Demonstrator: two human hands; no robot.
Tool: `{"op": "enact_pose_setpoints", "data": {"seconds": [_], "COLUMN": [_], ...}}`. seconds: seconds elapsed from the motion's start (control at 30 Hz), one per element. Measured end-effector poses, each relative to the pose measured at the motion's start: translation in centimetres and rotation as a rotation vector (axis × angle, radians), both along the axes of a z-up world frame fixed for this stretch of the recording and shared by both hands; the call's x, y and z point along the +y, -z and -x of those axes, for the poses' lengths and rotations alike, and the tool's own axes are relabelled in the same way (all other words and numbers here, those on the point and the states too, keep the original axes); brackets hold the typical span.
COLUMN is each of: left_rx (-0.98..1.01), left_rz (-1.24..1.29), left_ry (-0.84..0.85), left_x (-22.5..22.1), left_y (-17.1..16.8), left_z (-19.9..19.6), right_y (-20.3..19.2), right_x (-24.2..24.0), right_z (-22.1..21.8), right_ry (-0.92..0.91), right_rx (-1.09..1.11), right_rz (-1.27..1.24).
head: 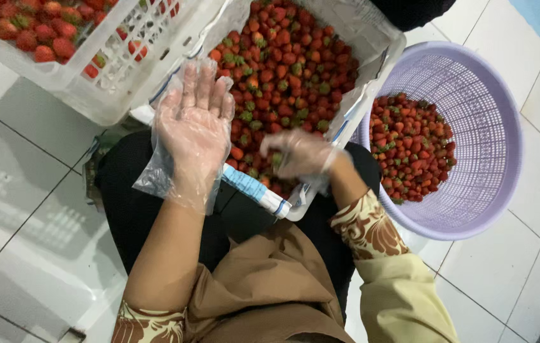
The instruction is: The person sits on the floor and sorts strawberries by hand, picking them from a white crate and placing them into a purple colander. The person wears disposable gloves and handles the fruit one at a time or in small handfuls.
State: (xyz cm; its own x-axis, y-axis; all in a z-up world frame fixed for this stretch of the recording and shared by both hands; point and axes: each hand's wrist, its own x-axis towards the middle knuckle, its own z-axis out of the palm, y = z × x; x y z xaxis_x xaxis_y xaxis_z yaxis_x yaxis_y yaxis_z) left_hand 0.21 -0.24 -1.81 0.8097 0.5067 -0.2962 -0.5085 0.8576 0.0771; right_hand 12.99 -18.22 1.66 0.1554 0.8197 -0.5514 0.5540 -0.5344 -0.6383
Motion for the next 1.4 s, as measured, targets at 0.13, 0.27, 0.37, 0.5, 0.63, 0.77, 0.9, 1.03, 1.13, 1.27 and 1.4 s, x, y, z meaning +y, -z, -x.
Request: {"op": "enact_pose_setpoints", "data": {"seconds": [0.13,0.27,0.37,0.5,0.63,0.77,0.9,1.03,1.13,1.27,1.4], "left_rx": [0.003,0.113,0.137,0.094,-0.056,0.121,0.013,0.002,-0.155,-0.268,-0.234], "left_rz": [-0.098,-0.176,-0.143,-0.001,-0.043,-0.030,0.077,0.112,0.205,0.196,0.173], "left_ry": [0.026,0.126,0.194,0.231,0.166,0.124,0.118,0.124,0.139,0.134,0.105], "left_x": [-0.4,-2.8,-4.9,-4.7,-4.4,-4.7,-4.6,-4.7,-4.7,-4.6,-4.3], "left_y": [1.3,2.6,2.3,1.5,0.8,0.3,-0.5,-1.4,-1.9,-2.4,-2.6], "left_z": [-1.2,-3.5,-4.3,-2.9,-2.3,-2.7,-3.0,-2.8,-2.5,-2.0,-2.3], "right_y": [-1.2,-2.1,-2.9,-4.0,-5.7,-7.1,-7.9,-7.6,-5.6,-3.1,-1.8], "right_x": [-0.3,0.3,3.1,4.2,2.4,1.7,1.5,-0.9,-1.8,-1.5,-0.4], "right_z": [-2.4,-1.8,-1.0,0.8,0.5,-0.1,-0.1,0.2,-0.7,-3.0,-3.1], "right_ry": [0.229,0.816,0.601,0.152,-0.035,-0.073,-0.065,0.378,0.636,0.769,0.168], "right_rx": [0.289,0.580,0.453,-0.107,-0.084,-0.013,0.156,0.390,0.463,0.216,-0.351], "right_rz": [-0.438,-0.567,-0.771,-0.816,-0.733,-0.700,-0.906,-0.937,-1.041,-0.783,0.030]}}
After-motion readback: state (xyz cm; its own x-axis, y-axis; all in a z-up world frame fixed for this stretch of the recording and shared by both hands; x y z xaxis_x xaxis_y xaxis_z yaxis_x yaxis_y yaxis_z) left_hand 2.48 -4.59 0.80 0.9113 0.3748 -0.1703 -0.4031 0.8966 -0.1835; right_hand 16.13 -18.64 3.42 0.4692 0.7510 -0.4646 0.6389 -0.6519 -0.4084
